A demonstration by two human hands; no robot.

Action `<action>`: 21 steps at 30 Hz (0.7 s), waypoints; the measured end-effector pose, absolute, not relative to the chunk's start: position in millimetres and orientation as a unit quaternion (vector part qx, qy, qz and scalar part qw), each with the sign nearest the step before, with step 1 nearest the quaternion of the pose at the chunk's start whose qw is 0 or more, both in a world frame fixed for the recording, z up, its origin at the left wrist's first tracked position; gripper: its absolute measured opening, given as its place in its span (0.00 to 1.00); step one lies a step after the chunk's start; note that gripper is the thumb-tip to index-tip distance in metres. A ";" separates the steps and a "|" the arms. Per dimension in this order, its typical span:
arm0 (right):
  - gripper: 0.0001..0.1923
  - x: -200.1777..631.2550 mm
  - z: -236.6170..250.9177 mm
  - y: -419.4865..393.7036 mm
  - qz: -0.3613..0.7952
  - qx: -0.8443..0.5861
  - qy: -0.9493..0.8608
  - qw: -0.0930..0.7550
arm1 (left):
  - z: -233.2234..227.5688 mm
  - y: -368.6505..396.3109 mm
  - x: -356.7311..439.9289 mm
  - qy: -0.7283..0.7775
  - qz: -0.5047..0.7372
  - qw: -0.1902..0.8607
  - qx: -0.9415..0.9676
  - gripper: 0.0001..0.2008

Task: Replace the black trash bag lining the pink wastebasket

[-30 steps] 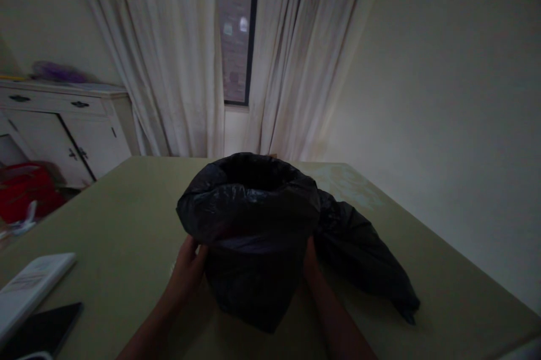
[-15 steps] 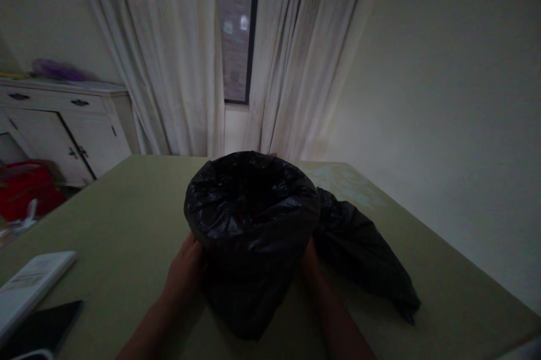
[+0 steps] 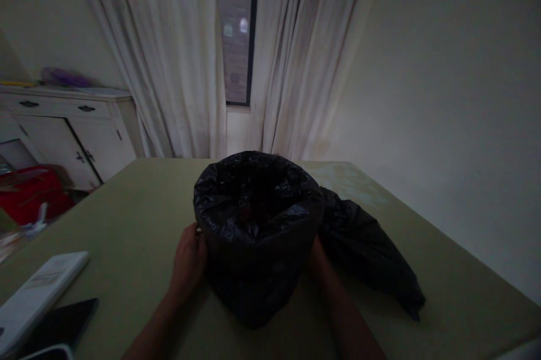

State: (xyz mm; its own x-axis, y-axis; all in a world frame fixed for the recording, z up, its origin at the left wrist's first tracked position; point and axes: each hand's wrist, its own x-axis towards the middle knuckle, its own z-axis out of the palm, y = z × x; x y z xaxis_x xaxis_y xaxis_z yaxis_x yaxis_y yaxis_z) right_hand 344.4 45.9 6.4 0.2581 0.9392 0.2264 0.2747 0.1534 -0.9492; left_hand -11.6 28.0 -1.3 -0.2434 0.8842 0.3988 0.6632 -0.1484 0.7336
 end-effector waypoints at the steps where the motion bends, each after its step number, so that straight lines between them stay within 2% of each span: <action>1: 0.39 345.0 10.7 42.6 0.310 -0.578 -0.524 0.543 | 1.4 28.7 -11.7 0.645 0.464 0.135 0.592 0.20; 3: 0.33 346.2 21.8 32.1 0.282 -0.581 -0.556 0.523 | 5.9 29.1 -11.8 0.648 0.468 0.159 0.579 0.21; 6: 0.27 347.8 46.2 7.6 0.169 -0.604 -0.594 0.503 | 8.8 28.6 -10.7 0.643 0.489 0.186 0.560 0.19; 10: 0.28 344.5 109.0 -32.0 -0.013 -0.630 -0.517 0.579 | 8.7 29.9 -5.8 0.639 0.517 0.197 0.534 0.19; 12: 0.25 336.3 157.4 -44.5 -0.059 -0.591 -0.554 0.583 | 8.9 30.7 -2.9 0.631 0.525 0.200 0.535 0.20; 14: 0.27 321.7 210.6 -44.4 -0.078 -0.534 -0.661 0.522 | 9.7 30.9 -0.7 0.624 0.527 0.201 0.541 0.21; 17: 0.39 290.9 274.4 -17.0 -0.042 -0.499 -0.799 0.332 | 11.4 30.2 1.3 0.626 0.528 0.202 0.537 0.21; 19: 0.50 269.6 294.0 13.7 0.039 -0.478 -0.857 0.191 | 12.4 29.9 1.9 0.627 0.533 0.203 0.530 0.21; 21: 0.60 251.7 293.9 46.1 0.113 -0.471 -0.872 0.064 | 12.9 30.2 2.2 0.626 0.539 0.206 0.524 0.21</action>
State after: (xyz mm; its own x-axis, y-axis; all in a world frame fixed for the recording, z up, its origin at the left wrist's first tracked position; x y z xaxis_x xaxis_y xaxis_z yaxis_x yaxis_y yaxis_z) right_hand 251.7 46.1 293.9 -0.5476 0.8368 0.0057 0.8079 0.5304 -0.2568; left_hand 2.2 30.2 12.9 -0.3651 0.8788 0.3074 0.4345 -0.1312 0.8911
